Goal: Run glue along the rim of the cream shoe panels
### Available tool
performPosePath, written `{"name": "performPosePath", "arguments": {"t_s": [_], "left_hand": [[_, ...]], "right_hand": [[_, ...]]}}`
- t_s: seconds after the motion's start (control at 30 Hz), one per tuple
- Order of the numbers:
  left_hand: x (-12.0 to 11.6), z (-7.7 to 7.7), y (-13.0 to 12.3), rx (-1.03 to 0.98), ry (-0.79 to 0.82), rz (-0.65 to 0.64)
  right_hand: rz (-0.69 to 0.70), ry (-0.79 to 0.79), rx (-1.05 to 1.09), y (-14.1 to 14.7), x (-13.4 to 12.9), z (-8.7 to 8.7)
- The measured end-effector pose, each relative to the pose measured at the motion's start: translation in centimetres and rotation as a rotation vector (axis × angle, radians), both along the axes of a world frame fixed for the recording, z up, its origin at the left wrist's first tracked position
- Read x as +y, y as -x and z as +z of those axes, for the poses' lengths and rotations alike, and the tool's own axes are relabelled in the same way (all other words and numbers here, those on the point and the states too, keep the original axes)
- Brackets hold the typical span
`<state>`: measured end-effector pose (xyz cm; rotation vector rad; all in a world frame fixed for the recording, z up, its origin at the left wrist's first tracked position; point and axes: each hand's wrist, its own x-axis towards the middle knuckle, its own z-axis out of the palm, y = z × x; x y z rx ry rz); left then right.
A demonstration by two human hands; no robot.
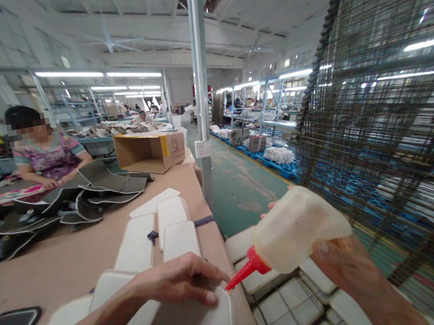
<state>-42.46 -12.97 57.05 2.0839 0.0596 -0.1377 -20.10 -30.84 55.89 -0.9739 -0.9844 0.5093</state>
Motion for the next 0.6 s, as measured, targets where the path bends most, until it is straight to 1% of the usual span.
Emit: {"name": "performPosePath", "arguments": {"t_s": [0.07,0.1,0.2,0.37,0.47,0.53,0.6], "left_hand": [[0.0,0.5,0.0,0.004,-0.05,-0.018],[0.1,0.6,0.0,0.011,-0.082,-0.014],[0.1,1.0,0.0,0.027,-0.147,-0.002],[0.0,1.0,-0.4,0.017,-0.077,-0.113],[-0.3,0.9,-0.8,0.007,-0.012,-0.183],[-0.6,0.9,-1.0,0.013,0.02,-0.2],[-1.0,1.0,-1.2,0.02,0.045,-0.188]], "right_hand": [[0.076,-0.044,-0.003,0.1,0.8,0.3],[0.122,-0.035,0.001,0.3,1.1,0.4],[0.202,-0.011,0.009,0.8,1.5,1.0],[0.273,-0.037,-0.004,0.3,1.8,1.5],[0.358,-0.037,-0.032,-0.2,1.9,1.4],[0.35,-0.054,-0.049,-0.2,1.7,1.4],[0.291,-0.06,-0.067,0.0,1.2,1.3]]}}
